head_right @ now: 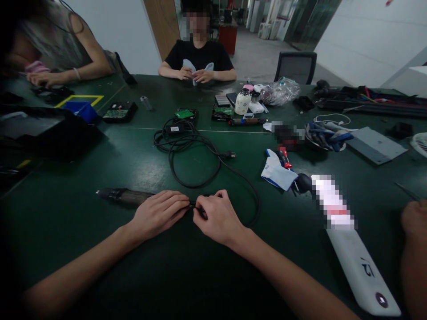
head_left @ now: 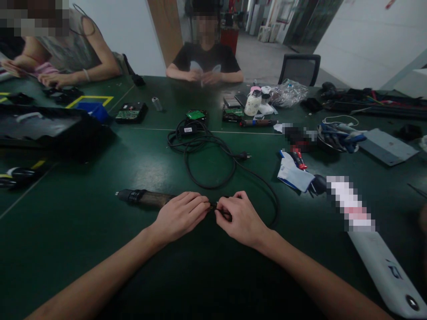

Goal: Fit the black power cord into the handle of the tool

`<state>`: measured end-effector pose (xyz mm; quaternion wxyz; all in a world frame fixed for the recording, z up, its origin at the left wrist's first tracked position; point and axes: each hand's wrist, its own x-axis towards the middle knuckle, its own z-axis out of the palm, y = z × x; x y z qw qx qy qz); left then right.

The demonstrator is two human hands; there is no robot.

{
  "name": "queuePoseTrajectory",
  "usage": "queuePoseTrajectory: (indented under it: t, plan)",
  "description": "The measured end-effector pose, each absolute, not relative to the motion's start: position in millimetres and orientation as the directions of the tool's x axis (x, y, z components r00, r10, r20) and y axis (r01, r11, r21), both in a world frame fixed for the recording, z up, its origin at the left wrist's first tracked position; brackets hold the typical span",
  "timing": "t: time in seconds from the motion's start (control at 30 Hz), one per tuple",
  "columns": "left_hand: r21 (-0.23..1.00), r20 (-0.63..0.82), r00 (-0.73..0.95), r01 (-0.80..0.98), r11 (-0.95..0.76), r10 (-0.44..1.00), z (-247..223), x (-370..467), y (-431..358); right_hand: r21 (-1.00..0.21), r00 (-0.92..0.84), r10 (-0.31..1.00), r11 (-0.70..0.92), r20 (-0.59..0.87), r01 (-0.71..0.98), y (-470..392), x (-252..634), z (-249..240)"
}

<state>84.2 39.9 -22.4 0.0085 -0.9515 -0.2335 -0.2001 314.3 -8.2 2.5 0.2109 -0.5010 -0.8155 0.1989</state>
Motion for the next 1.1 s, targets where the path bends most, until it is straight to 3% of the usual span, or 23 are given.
queuePoseTrajectory:
  t: [1.1]
  plan:
    - [0.117, 0.350, 0.804, 0.471, -0.874, 0.480, -22.2, 74.2, 39.1, -0.598, -0.462, 0.877, 0.441, 0.130, 0.669, 4.5, 309.9, -6.3]
